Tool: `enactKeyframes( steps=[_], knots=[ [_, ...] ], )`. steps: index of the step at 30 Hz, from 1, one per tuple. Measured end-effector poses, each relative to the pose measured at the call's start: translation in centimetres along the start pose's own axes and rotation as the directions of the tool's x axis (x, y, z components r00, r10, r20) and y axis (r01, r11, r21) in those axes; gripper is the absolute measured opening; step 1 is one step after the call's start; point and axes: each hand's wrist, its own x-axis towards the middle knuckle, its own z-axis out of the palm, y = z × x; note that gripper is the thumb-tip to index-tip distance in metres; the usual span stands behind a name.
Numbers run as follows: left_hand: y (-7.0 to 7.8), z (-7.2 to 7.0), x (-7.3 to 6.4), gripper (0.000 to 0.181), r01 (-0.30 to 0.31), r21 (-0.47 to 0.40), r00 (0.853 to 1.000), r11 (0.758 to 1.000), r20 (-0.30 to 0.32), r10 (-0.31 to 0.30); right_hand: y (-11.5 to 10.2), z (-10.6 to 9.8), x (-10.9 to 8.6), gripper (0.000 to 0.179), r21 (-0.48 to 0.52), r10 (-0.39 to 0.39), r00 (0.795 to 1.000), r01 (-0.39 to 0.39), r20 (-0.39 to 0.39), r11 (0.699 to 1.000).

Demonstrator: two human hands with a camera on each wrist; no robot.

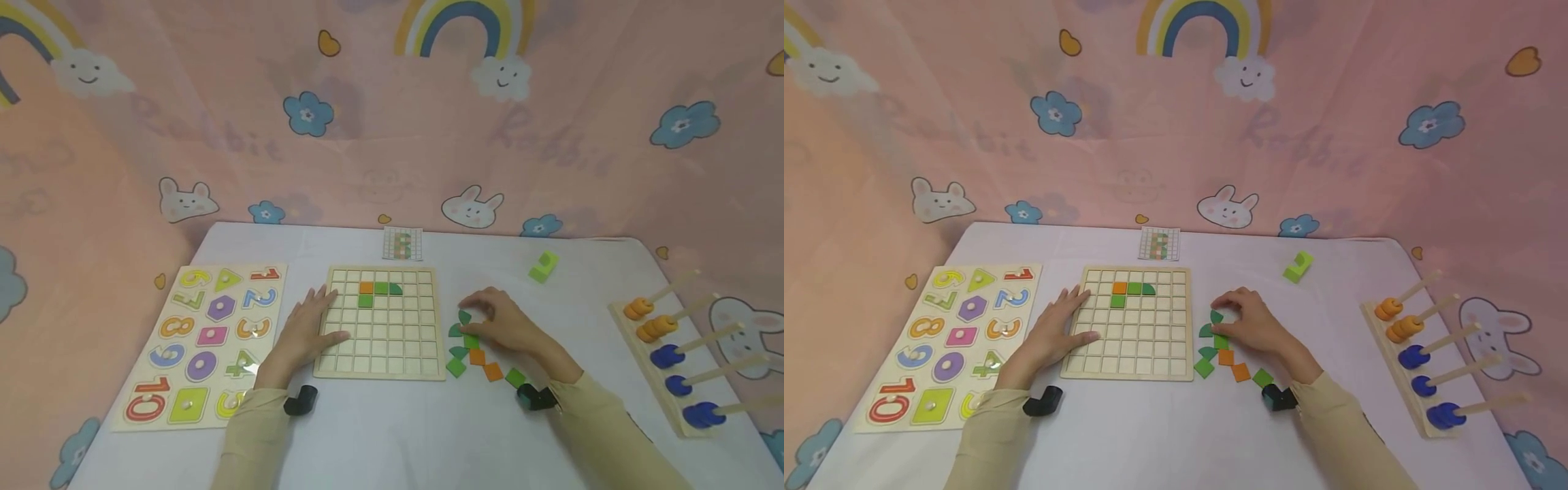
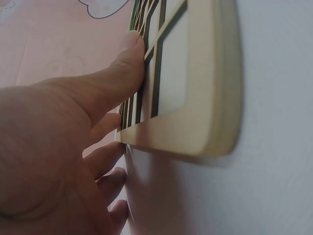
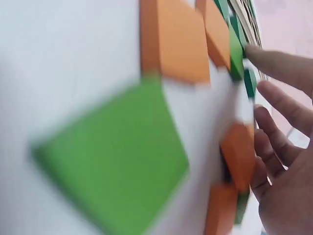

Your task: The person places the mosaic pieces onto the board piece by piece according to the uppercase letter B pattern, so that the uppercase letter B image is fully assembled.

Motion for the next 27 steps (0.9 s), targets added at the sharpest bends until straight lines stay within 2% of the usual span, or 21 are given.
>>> enactKeyframes(
  steps=[4, 8, 14, 19, 22, 27],
  knots=[
    [0.1, 0.0, -0.1, 0.092, 0.000, -0.002, 1.000, 1.000, -0.001, 0.000, 1.1, -1.6, -1.1, 0.046, -0.028, 0.045, 0.998, -0.044, 0.049, 0.999],
    [0.2, -0.1, -0.1, 0.092, -0.003, 0.005, 1.000, 1.000, 0.001, 0.003, 1.7, -2.6, -1.7, 0.042, -0.030, 0.064, 0.996, -0.062, 0.067, 0.998],
    [0.2, -0.1, -0.1, 0.092, -0.005, 0.005, 1.000, 1.000, 0.007, 0.005, 1.9, -2.7, -1.9, 0.026, -0.003, 0.067, 0.996, -0.067, 0.061, 0.998],
    [0.1, -0.2, -0.1, 0.091, -0.008, 0.003, 1.000, 1.000, 0.012, 0.008, 1.4, -2.6, -1.7, 0.023, -0.024, 0.080, 0.996, -0.079, 0.038, 0.997],
    [0.0, -0.1, -0.1, 0.091, -0.009, 0.001, 1.000, 1.000, 0.013, 0.009, 1.1, -2.5, -1.6, 0.017, -0.043, 0.056, 0.998, -0.055, 0.020, 0.998],
    [0.1, -0.1, -0.1, 0.091, -0.012, 0.005, 1.000, 1.000, 0.010, 0.012, 0.5, -2.2, -0.9, 0.009, -0.016, -0.004, 1.000, 0.003, -0.016, 1.000]
  ],
)
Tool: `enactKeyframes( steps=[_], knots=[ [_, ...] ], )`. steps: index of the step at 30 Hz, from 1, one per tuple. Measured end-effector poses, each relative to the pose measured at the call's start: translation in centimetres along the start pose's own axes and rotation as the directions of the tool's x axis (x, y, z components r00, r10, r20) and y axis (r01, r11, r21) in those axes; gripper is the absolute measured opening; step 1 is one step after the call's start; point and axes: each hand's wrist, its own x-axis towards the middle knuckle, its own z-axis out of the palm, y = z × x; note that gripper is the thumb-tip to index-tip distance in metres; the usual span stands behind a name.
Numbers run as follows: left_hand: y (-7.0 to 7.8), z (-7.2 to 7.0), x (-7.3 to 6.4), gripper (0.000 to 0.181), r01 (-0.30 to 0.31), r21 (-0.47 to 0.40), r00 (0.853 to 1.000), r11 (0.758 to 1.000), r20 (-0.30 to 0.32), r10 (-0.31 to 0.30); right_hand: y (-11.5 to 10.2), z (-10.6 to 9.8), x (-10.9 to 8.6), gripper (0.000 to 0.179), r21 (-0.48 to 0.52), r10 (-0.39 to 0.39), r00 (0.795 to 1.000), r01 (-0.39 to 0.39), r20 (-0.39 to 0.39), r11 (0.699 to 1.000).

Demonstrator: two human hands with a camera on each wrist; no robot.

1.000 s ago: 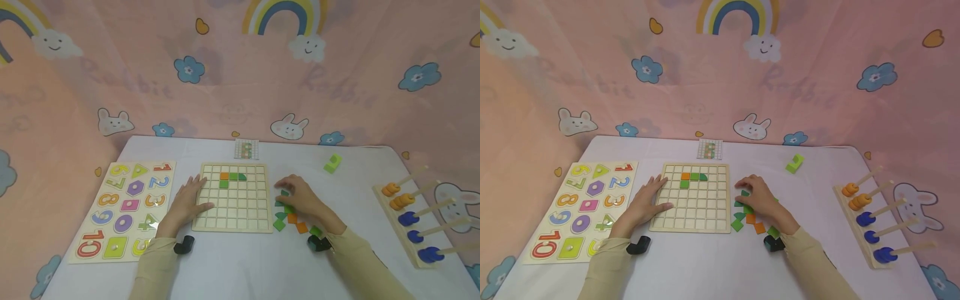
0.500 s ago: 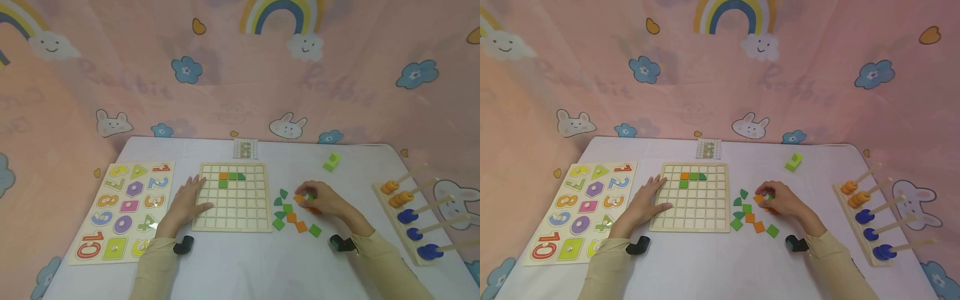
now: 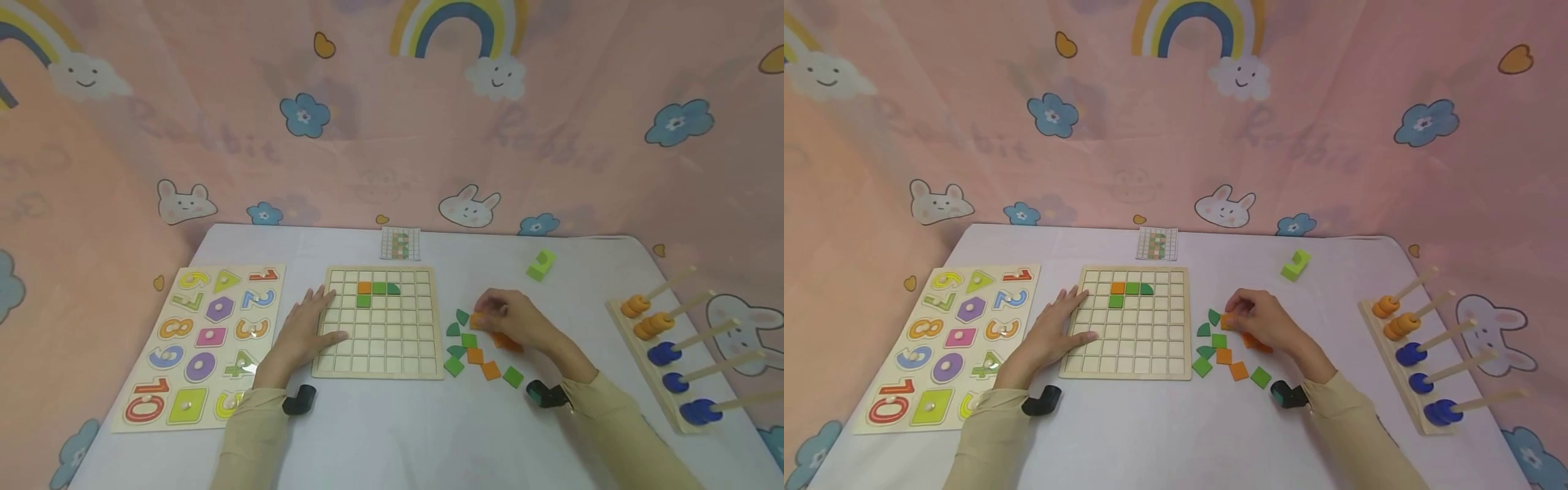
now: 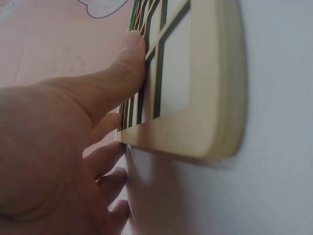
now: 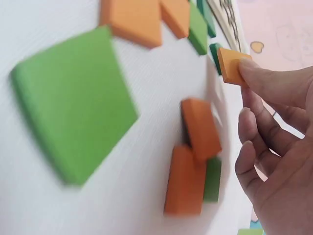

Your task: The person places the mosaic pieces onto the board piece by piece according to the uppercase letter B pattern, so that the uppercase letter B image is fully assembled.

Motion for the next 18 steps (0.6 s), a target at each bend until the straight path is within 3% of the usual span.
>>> enactKeyframes(
  steps=[7, 18],
  knots=[
    [0.1, 0.0, 0.0, 0.092, 0.003, -0.009, 1.000, 1.000, -0.003, -0.003, -1.7, 1.6, 2.1, 0.010, 0.072, -0.057, 0.998, 0.058, -0.012, 0.996],
    [0.0, 0.1, 0.0, 0.092, 0.004, 0.009, 1.000, 1.000, -0.010, -0.004, -4.9, 5.6, 5.8, 0.010, 0.158, -0.102, 0.993, 0.109, -0.053, 0.981]
  ],
)
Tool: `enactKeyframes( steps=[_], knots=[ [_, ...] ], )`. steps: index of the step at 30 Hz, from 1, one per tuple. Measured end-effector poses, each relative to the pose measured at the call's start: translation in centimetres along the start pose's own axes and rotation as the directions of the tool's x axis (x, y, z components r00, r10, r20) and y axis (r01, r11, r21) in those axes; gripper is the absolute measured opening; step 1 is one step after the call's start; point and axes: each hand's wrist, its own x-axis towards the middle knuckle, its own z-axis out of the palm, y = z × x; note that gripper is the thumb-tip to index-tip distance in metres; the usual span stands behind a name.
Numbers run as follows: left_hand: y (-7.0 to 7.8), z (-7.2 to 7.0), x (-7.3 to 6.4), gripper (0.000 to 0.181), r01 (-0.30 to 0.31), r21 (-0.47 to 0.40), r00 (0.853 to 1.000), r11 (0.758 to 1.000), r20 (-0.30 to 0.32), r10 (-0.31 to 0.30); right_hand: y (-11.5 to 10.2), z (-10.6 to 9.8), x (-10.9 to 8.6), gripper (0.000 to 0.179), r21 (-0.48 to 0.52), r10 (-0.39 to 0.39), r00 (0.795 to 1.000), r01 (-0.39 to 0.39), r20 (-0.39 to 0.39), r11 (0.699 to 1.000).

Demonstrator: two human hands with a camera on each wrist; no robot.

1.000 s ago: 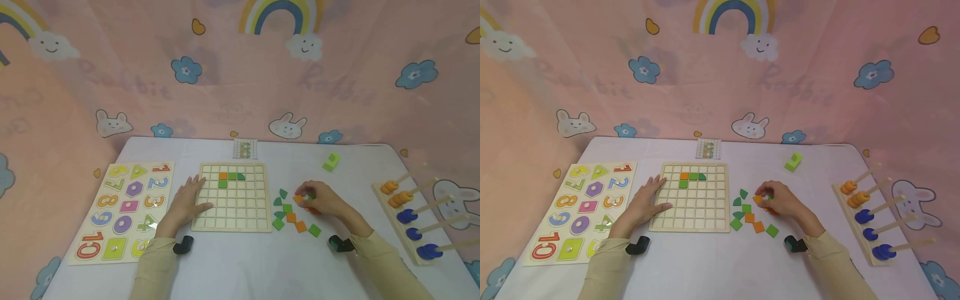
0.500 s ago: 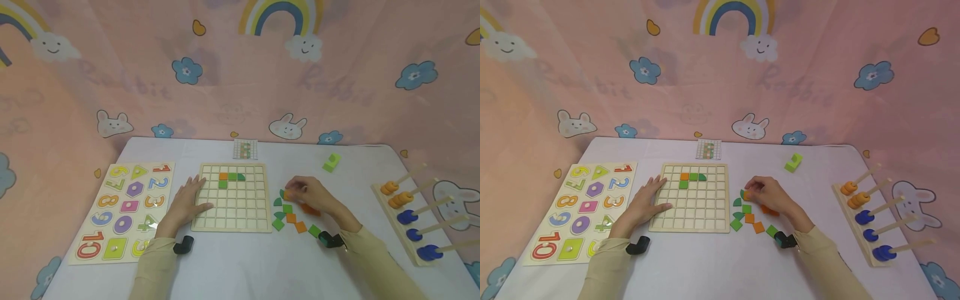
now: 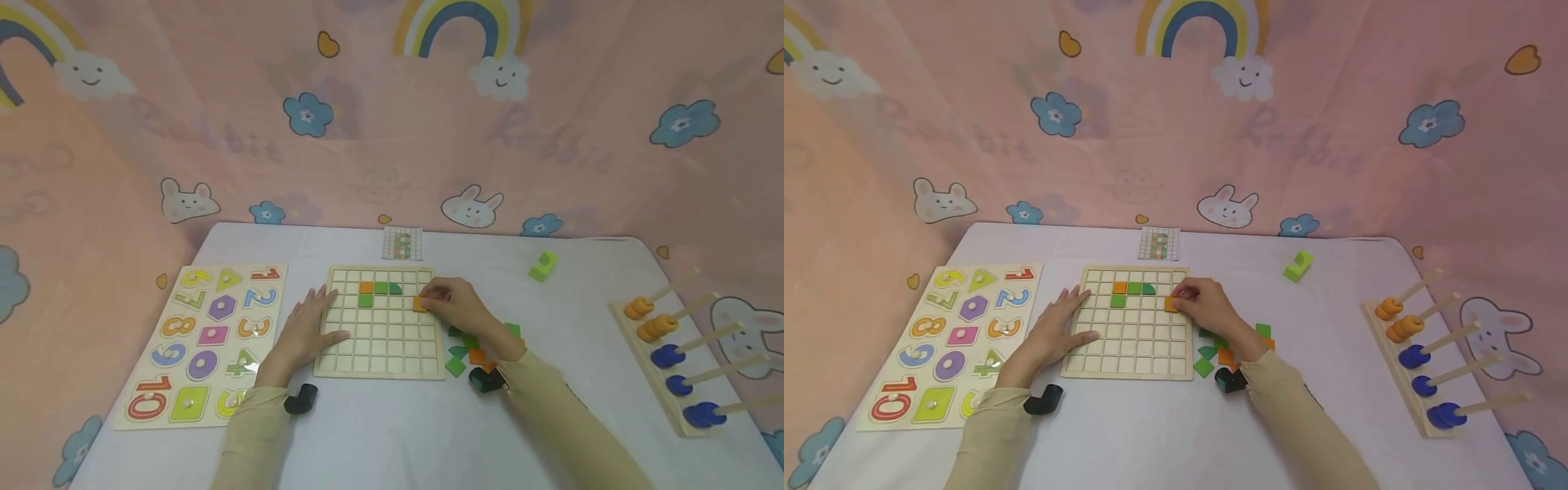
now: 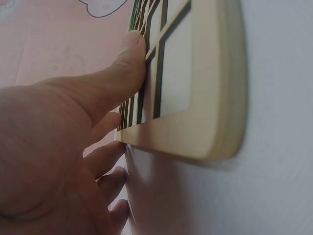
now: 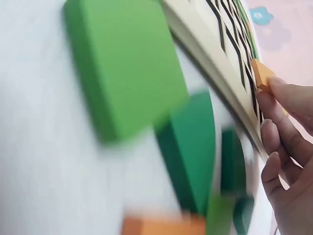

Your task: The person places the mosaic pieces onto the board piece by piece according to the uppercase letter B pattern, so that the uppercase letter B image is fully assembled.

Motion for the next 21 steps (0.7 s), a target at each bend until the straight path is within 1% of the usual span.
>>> enactKeyframes(
  steps=[5, 11, 15, 21],
  knots=[
    [0.0, 0.0, 0.0, 0.092, 0.005, -0.003, 1.000, 1.000, 0.003, -0.005, -1.0, 1.4, 1.1, 0.009, -0.019, -0.021, 1.000, 0.021, -0.011, 1.000],
    [-0.1, 0.0, 0.1, 0.092, 0.004, -0.003, 1.000, 1.000, 0.006, -0.004, -1.8, 2.5, 2.1, 0.009, -0.045, -0.003, 1.000, 0.002, -0.010, 0.999],
    [-0.1, 0.0, 0.2, 0.092, 0.002, -0.009, 1.000, 1.000, 0.005, -0.002, -2.0, 2.9, 2.4, 0.008, -0.049, 0.005, 1.000, -0.005, -0.006, 0.999],
    [-0.2, 0.1, 0.2, 0.092, 0.007, -0.009, 1.000, 1.000, 0.005, -0.007, -2.0, 3.5, 2.7, 0.007, -0.090, 0.003, 0.999, -0.006, -0.039, 0.996]
  ],
)
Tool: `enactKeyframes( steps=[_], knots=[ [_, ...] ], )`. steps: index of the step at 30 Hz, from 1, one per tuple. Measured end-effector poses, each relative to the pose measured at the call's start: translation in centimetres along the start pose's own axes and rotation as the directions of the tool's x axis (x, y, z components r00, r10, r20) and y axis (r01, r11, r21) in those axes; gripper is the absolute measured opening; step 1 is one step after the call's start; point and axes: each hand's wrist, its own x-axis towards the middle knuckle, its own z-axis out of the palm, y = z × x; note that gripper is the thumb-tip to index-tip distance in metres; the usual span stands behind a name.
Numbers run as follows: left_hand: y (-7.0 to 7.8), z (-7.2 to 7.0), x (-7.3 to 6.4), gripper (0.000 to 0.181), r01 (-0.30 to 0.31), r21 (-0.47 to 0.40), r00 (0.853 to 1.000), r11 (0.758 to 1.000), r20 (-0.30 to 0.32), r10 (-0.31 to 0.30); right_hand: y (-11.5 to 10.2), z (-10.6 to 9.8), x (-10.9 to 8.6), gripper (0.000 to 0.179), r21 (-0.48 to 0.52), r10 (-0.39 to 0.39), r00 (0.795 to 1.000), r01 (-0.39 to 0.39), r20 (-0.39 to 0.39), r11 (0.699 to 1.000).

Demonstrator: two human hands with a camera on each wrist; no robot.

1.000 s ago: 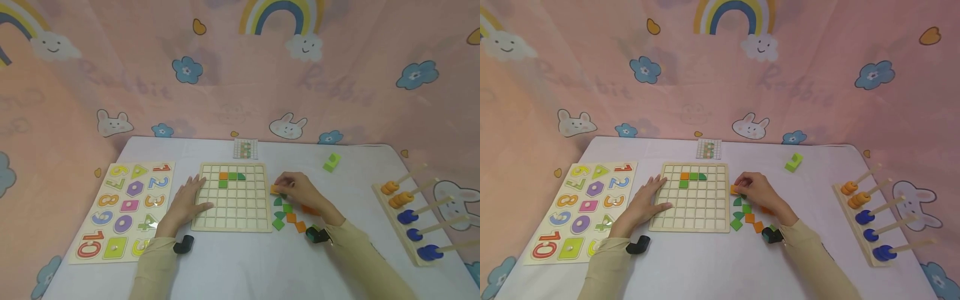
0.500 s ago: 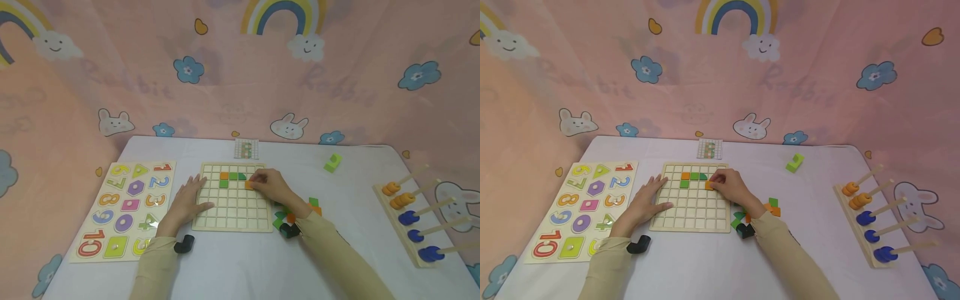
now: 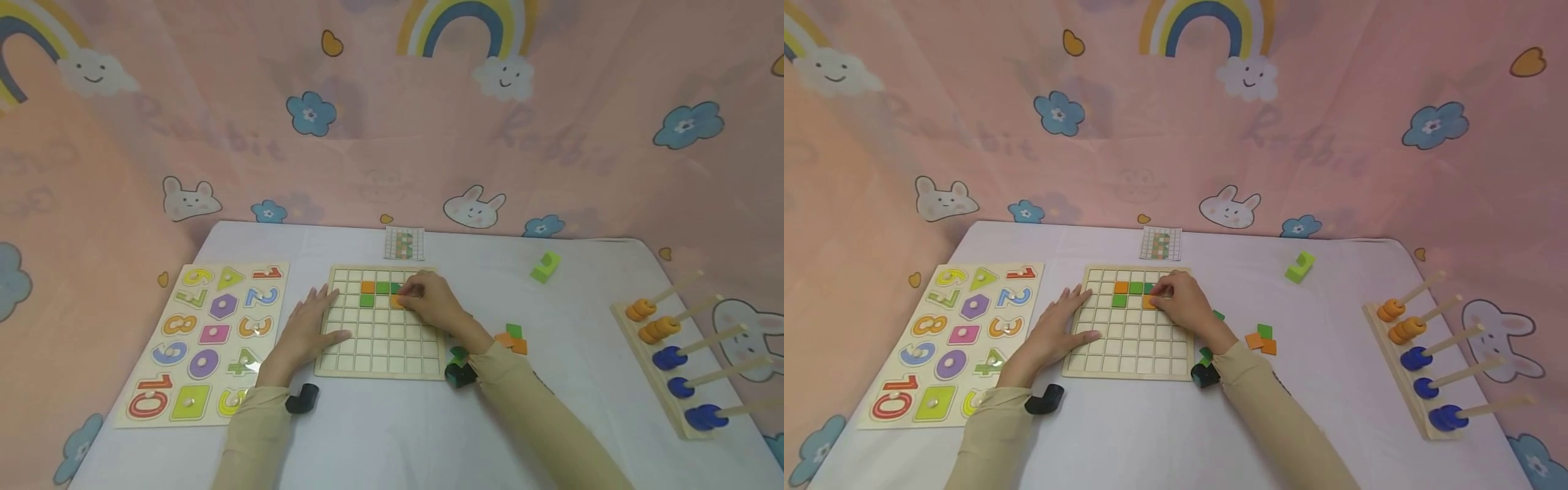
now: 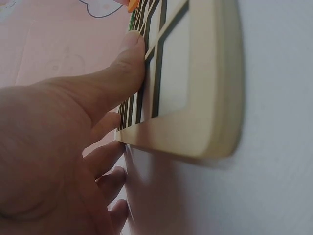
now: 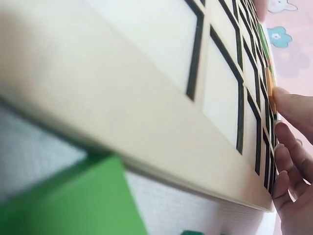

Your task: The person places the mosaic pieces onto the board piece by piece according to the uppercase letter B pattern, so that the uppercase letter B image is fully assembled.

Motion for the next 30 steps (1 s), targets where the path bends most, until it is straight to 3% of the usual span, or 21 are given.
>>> enactKeyframes(
  steps=[16, 22, 30],
  knots=[
    [0.1, -0.1, -0.1, 0.092, -0.003, 0.006, 1.000, 1.000, 0.002, 0.003, -0.1, 0.0, -0.3, 0.007, 0.001, 0.026, 1.000, -0.026, -0.003, 1.000],
    [0.1, 0.0, -0.1, 0.092, -0.004, 0.010, 1.000, 1.000, 0.002, 0.004, 0.6, -1.2, -1.6, 0.007, 0.019, 0.014, 1.000, -0.014, 0.009, 1.000],
    [0.2, -0.2, -0.1, 0.092, -0.009, 0.020, 1.000, 1.000, -0.002, 0.009, 3.3, -3.8, -3.5, 0.015, -0.002, 0.033, 0.999, -0.033, -0.002, 0.999]
  ],
)
